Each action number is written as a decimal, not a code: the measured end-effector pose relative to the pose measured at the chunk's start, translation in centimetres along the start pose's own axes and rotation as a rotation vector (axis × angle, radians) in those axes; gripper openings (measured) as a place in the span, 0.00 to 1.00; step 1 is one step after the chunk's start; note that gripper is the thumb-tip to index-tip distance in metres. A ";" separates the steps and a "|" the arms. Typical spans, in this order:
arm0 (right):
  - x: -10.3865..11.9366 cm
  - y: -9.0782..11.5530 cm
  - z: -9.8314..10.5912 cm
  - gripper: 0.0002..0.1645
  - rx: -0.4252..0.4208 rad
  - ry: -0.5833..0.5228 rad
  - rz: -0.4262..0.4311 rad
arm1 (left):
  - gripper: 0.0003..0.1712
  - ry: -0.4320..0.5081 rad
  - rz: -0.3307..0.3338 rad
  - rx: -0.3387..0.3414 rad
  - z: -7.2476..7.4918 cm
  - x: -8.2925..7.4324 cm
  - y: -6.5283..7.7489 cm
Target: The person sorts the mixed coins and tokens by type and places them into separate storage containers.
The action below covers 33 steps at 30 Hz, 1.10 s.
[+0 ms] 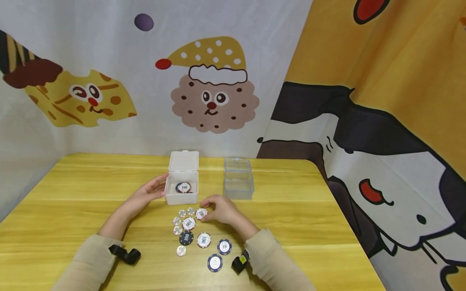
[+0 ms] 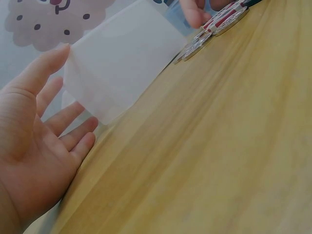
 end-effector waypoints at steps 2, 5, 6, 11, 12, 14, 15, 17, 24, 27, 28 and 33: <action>0.0 0.0 0.0 0.26 0.001 0.019 -0.007 | 0.37 -0.002 0.002 -0.001 0.0 0.0 0.0; 0.0 0.1 0.0 0.27 0.003 0.046 -0.008 | 0.37 -0.001 0.001 0.000 0.0 0.1 -0.1; 0.0 0.1 0.0 0.26 0.002 0.055 -0.002 | 0.37 -0.001 -0.001 0.002 0.0 0.1 0.0; 0.1 0.1 0.0 0.26 0.001 0.091 0.016 | 0.37 0.001 0.001 -0.001 0.0 0.0 0.0; 0.1 0.1 -0.1 0.26 0.001 0.096 0.015 | 0.37 0.000 0.001 -0.002 0.0 0.0 0.0; 0.1 0.1 -0.1 0.25 0.001 0.102 0.012 | 0.37 0.001 0.002 -0.002 0.0 0.0 0.0; 0.0 0.1 -0.1 0.25 0.001 0.104 0.010 | 0.37 0.000 0.003 -0.001 0.0 0.0 0.0; -0.1 0.0 -0.2 0.25 -0.001 0.112 0.008 | 0.37 0.000 0.005 -0.002 0.0 0.1 0.0; -0.1 0.0 -0.3 0.23 -0.006 0.136 0.019 | 0.37 -0.003 0.006 0.002 0.0 0.1 0.0; 0.1 0.1 -0.2 0.23 -0.005 0.131 0.019 | 0.37 -0.004 0.006 0.000 0.0 0.1 0.0; 0.1 0.1 -0.2 0.23 -0.005 0.126 0.019 | 0.37 -0.005 0.005 -0.001 0.0 0.1 0.0; 0.3 0.2 -0.3 0.23 0.002 0.111 0.016 | 0.37 -0.008 0.007 -0.002 0.0 0.0 -0.1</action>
Point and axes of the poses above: each hand's wrist, its own y-axis away from the middle knuckle, its own z-axis out of the back of the hand, x = y × z, the point moved 5 cm from there along -y, towards the middle knuckle, and after that the axes turned 8 degrees about -x, right-handed, at the moved point
